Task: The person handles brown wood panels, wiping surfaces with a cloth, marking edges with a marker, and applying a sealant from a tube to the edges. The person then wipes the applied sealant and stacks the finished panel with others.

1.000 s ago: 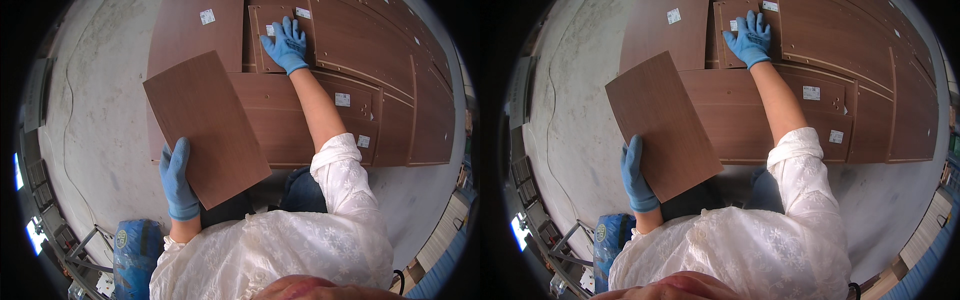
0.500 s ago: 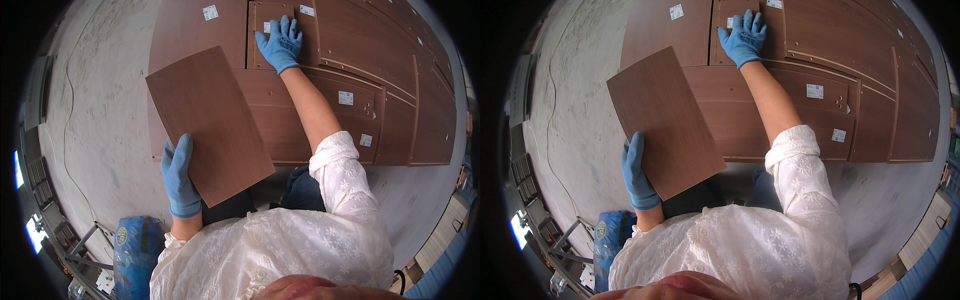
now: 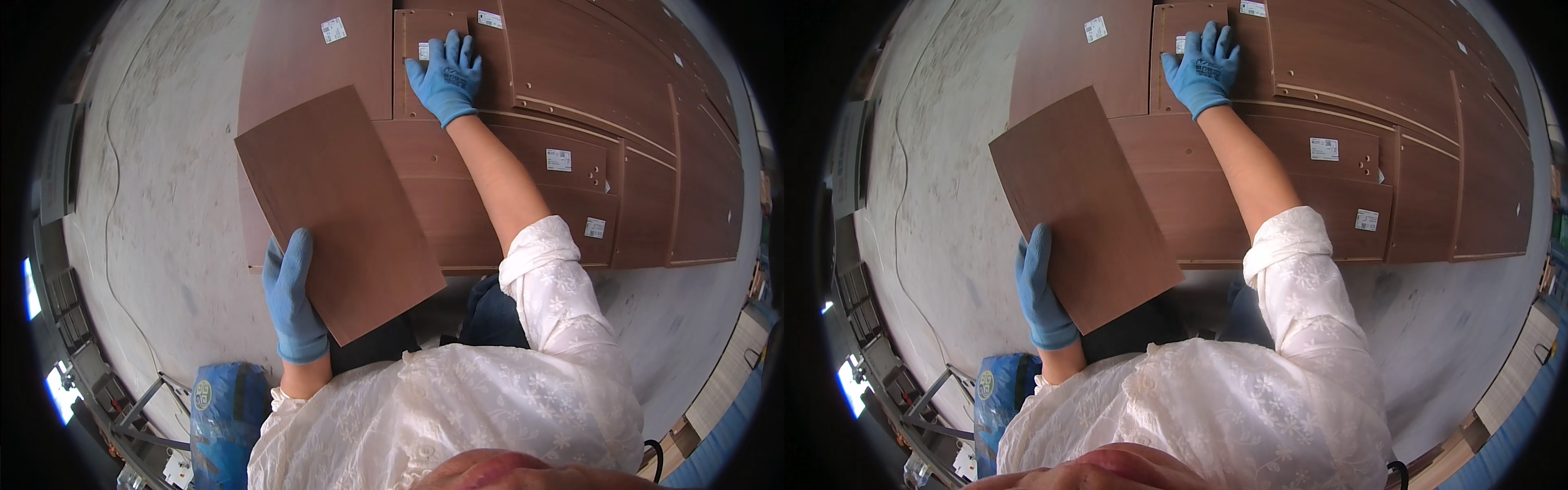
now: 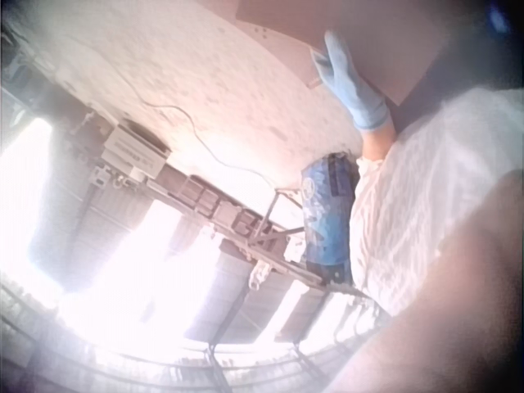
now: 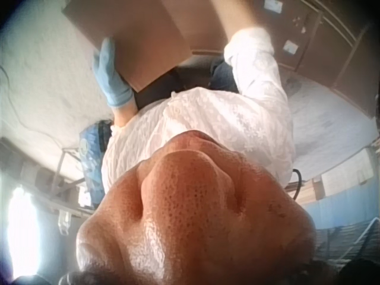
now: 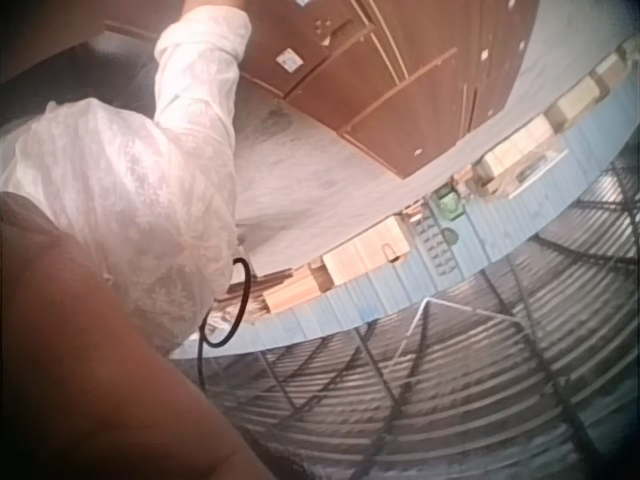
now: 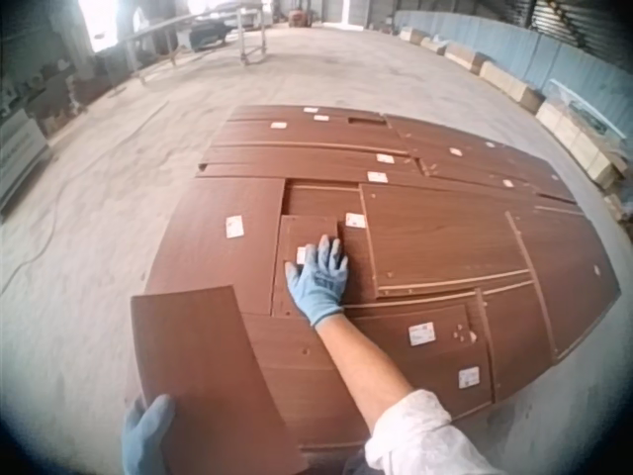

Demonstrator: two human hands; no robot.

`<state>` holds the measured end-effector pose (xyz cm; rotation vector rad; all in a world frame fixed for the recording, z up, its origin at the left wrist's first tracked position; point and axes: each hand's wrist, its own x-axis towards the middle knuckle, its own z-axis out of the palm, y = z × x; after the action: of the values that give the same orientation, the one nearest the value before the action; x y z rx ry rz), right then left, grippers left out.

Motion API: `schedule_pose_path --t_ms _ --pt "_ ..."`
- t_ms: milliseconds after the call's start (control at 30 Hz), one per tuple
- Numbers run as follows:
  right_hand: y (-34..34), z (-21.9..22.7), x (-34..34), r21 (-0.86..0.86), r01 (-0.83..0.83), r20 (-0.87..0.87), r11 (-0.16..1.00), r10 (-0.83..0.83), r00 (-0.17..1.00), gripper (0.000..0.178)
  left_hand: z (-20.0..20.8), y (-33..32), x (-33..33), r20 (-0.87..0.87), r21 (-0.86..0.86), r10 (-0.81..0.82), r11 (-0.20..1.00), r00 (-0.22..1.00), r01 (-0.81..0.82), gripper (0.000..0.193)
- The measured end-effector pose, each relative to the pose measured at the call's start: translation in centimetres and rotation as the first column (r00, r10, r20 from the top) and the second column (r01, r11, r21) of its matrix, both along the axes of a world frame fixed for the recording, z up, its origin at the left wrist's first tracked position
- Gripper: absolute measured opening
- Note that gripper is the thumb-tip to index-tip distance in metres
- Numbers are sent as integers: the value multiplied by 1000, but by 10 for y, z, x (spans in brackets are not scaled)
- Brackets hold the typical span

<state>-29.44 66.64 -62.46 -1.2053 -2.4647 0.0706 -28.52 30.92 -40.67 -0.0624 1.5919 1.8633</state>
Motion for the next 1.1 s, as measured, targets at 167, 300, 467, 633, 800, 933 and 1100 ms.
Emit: schedule_pose_path --t_ms 167,300,467,633,800,933,1100 --pt "-4 5 0 15 18 1 1000 -18 1000 68 -1 1 -2 -1 -39 -11 999 1000 11 36" --pt "-5 17 2 42 -13 -39 999 15 999 68 0 2 -2 -28 -52 -63 997 998 61 37" --pt "-9 52 22 106 -277 -195 955 293 936 60 3 7 12 28 -50 -105 993 994 106 40" --pt "-71 149 121 -198 -623 -254 757 574 779 55 7 10 32 203 -51 -98 993 974 110 33" --pt "-161 273 253 -574 -551 -216 605 538 815 52 4 14 52 151 -196 -45 978 988 75 28" --pt "-192 294 302 -711 -433 -161 554 471 867 32 0 11 69 124 -257 -44 963 991 75 25" --pt "-206 291 332 -804 -348 -176 482 365 914 16 -13 -15 92 99 -311 -77 945 992 104 25"
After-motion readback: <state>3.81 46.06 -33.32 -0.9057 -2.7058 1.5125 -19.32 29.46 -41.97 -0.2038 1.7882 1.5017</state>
